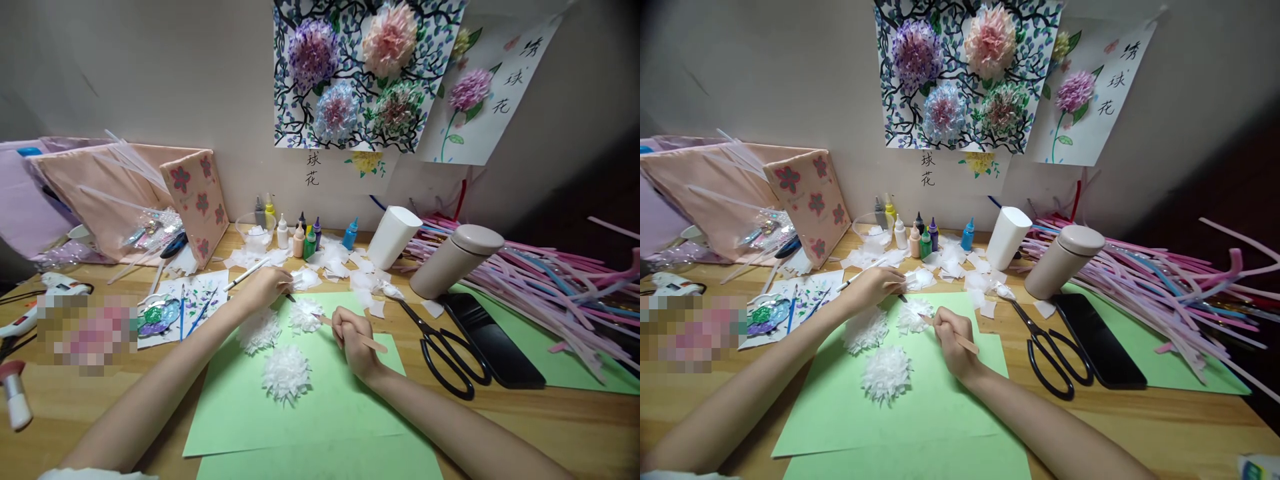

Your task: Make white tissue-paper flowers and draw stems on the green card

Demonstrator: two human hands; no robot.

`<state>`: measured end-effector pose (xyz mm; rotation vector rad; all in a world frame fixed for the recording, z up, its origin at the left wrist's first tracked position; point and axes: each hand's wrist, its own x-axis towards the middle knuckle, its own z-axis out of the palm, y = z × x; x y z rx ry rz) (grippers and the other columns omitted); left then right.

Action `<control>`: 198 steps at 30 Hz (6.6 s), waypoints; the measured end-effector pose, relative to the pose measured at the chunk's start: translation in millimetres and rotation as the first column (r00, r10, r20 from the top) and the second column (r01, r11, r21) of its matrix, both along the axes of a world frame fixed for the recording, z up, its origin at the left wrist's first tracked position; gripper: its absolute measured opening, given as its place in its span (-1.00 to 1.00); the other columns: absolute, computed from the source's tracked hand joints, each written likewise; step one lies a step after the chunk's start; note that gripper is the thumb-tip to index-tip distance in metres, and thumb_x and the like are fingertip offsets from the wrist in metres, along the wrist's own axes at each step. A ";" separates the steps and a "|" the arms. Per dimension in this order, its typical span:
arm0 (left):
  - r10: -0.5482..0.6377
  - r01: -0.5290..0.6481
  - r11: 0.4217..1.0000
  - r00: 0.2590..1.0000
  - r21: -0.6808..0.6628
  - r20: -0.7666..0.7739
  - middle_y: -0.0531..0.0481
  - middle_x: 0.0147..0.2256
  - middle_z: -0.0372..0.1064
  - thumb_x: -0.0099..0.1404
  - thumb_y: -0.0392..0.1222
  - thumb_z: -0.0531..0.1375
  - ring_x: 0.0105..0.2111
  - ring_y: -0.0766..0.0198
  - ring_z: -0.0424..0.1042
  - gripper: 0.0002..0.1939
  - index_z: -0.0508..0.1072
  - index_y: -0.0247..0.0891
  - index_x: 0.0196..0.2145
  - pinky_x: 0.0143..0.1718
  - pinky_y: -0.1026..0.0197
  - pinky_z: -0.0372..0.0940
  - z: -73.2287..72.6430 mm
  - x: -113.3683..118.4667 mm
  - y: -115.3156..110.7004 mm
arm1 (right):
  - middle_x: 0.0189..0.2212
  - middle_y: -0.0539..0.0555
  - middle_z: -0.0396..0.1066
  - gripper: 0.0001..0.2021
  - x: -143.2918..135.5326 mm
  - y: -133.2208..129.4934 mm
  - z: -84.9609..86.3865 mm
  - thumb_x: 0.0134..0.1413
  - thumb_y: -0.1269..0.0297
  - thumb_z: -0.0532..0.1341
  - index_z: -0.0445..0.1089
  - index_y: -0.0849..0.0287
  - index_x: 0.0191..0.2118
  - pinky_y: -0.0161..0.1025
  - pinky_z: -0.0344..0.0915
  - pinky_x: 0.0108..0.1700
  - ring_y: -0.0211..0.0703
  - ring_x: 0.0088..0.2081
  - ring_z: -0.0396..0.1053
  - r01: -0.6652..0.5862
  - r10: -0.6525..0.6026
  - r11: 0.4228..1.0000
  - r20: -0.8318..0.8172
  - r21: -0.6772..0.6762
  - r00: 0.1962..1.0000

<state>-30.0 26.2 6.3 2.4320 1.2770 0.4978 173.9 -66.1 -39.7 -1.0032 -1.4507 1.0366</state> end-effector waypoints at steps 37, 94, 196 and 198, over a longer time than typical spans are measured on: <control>-0.049 0.058 0.877 0.998 -0.477 0.033 0.04 -0.46 0.50 0.02 -0.15 0.22 -0.44 0.29 0.42 -0.86 0.54 -0.22 -0.46 -0.42 0.33 0.23 42.1 9.6 -38.5 | -0.71 -0.08 0.09 -0.65 14.4 17.5 0.8 0.15 0.15 -0.14 0.22 0.17 -0.51 -0.35 -0.07 -0.64 -0.33 -0.71 0.02 0.004 -0.002 1.000 -0.127 0.018 0.992; 0.203 -0.236 0.971 0.905 -0.045 -0.375 -0.02 -0.36 0.47 0.07 -0.28 0.13 -0.35 0.18 0.40 -0.86 0.49 -0.23 -0.41 -0.42 0.26 0.16 11.1 7.5 -22.0 | -0.56 0.01 0.21 -0.65 2.0 14.1 3.8 0.26 0.27 -0.19 0.20 0.15 -0.47 -0.27 0.17 -0.33 -0.21 -0.45 0.22 -0.283 0.142 0.936 0.509 0.211 0.849; 0.248 0.094 0.879 0.746 -0.467 0.618 0.09 -0.56 0.35 -0.12 -0.24 0.35 -0.51 0.37 0.41 -0.67 0.28 -0.33 -0.44 -0.48 0.35 0.30 19.5 35.3 -35.8 | -0.58 -0.05 0.27 -0.76 2.4 27.4 1.1 -0.02 0.10 0.22 0.33 0.20 -0.37 -0.35 0.22 -0.45 -0.30 -0.53 0.26 -0.168 0.159 0.973 -0.070 -0.156 0.985; 0.234 0.108 0.883 0.743 -0.457 0.627 0.09 -0.55 0.35 -0.10 -0.23 0.35 -0.51 0.37 0.41 -0.67 0.27 -0.32 -0.44 -0.48 0.35 0.30 16.9 36.2 -37.0 | -0.59 -0.06 0.26 -0.76 1.5 27.0 1.7 -0.06 0.11 0.25 0.33 0.21 -0.43 -0.35 0.20 -0.47 -0.31 -0.54 0.25 -0.161 0.152 0.971 -0.063 -0.175 0.986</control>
